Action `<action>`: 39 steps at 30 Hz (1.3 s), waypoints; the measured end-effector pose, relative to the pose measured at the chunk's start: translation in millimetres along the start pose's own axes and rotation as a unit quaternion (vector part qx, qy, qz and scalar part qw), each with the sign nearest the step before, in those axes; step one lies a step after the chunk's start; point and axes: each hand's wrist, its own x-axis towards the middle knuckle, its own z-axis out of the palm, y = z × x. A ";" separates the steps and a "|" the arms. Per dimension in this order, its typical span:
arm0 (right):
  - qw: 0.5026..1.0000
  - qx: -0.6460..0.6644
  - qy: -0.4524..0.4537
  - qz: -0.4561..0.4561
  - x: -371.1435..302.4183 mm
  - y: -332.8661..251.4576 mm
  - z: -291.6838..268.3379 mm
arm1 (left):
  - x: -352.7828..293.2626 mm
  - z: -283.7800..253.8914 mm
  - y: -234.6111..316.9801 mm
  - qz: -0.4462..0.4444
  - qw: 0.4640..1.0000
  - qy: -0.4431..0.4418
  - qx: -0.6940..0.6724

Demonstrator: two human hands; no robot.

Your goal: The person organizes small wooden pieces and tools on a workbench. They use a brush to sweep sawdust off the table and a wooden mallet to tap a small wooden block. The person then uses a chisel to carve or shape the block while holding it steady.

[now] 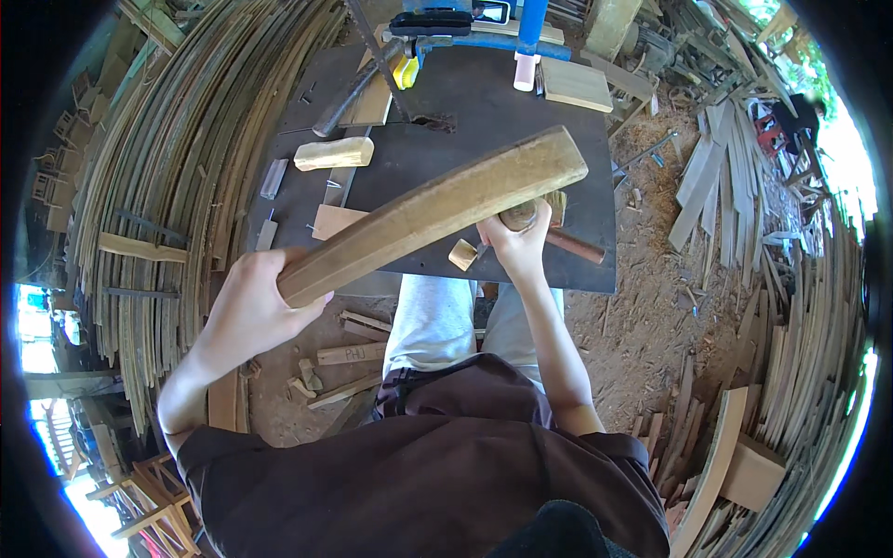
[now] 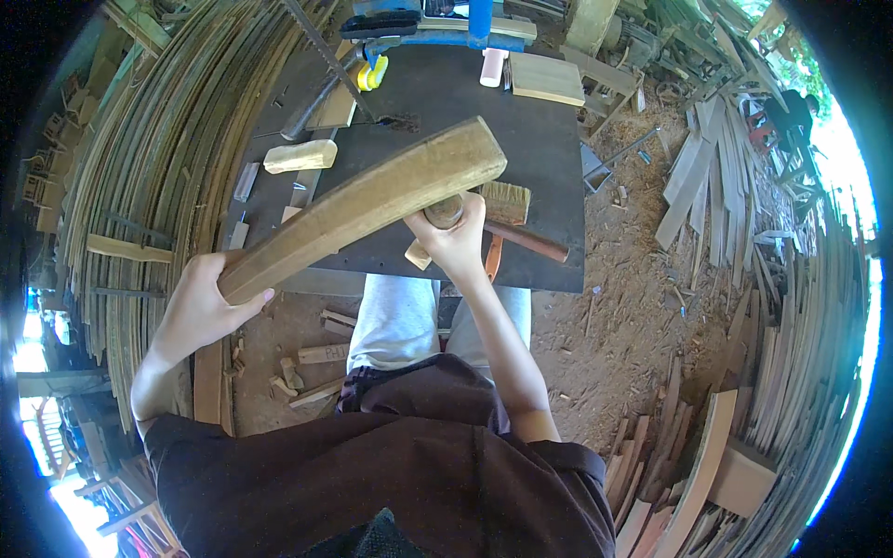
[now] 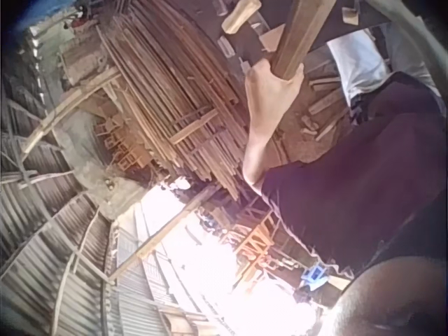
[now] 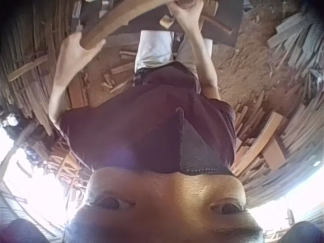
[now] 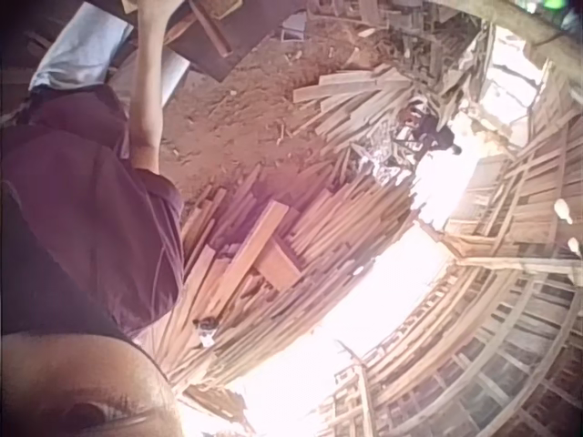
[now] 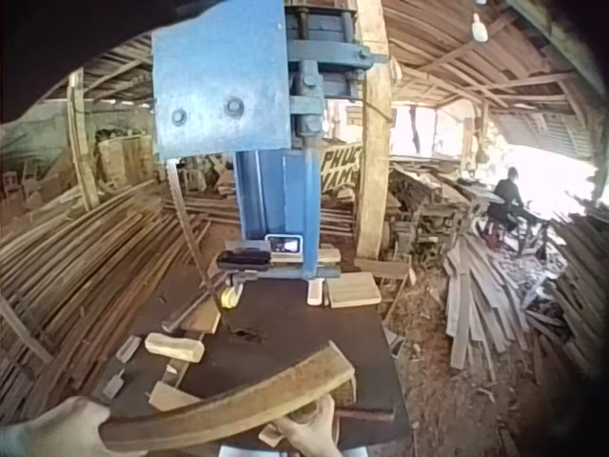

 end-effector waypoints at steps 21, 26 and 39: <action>1.000 -0.029 0.000 0.008 1.0 -0.1 3.0 | -12.3 -6.5 5.6 -0.002 0.999 0.046 0.008; 1.000 -0.007 0.002 0.011 -0.5 3.2 1.5 | -9.5 -6.5 -2.4 -0.044 0.999 0.003 0.008; 1.000 -0.010 0.006 0.010 -0.6 3.5 1.0 | -12.3 16.8 -11.5 -0.004 0.999 0.019 -0.043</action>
